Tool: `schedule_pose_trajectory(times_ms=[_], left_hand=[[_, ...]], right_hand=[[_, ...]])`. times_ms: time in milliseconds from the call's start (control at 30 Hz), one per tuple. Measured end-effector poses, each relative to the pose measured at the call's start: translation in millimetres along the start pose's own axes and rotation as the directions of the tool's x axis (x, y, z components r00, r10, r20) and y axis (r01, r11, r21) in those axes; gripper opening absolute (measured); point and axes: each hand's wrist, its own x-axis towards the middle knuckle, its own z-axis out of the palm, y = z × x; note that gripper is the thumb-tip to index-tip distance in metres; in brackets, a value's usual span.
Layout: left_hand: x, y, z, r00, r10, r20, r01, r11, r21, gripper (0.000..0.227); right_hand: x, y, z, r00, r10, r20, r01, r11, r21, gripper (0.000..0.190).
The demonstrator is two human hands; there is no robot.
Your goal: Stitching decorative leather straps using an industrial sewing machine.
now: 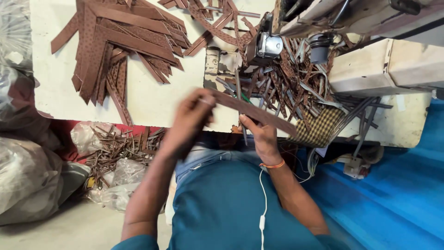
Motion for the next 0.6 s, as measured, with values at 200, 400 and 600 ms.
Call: schedule_pose_trajectory(times_ms=[200, 400, 600], left_hand=[[14, -61, 44, 0.99, -0.049, 0.132, 0.064, 0.991, -0.115, 0.028], [15, -50, 55, 0.982, -0.141, 0.125, 0.14, 0.99, 0.018, 0.048], [17, -53, 56, 0.975, -0.197, 0.101, 0.198, 0.98, 0.0, 0.04]], right_hand=[[-6, 16, -19, 0.996, -0.088, 0.017, 0.088, 0.996, -0.011, 0.026], [-10, -4, -22, 0.991, -0.111, 0.079, 0.109, 0.994, 0.025, 0.029], [-10, 0, -26, 0.992, -0.104, 0.068, 0.101, 0.994, 0.037, 0.03]])
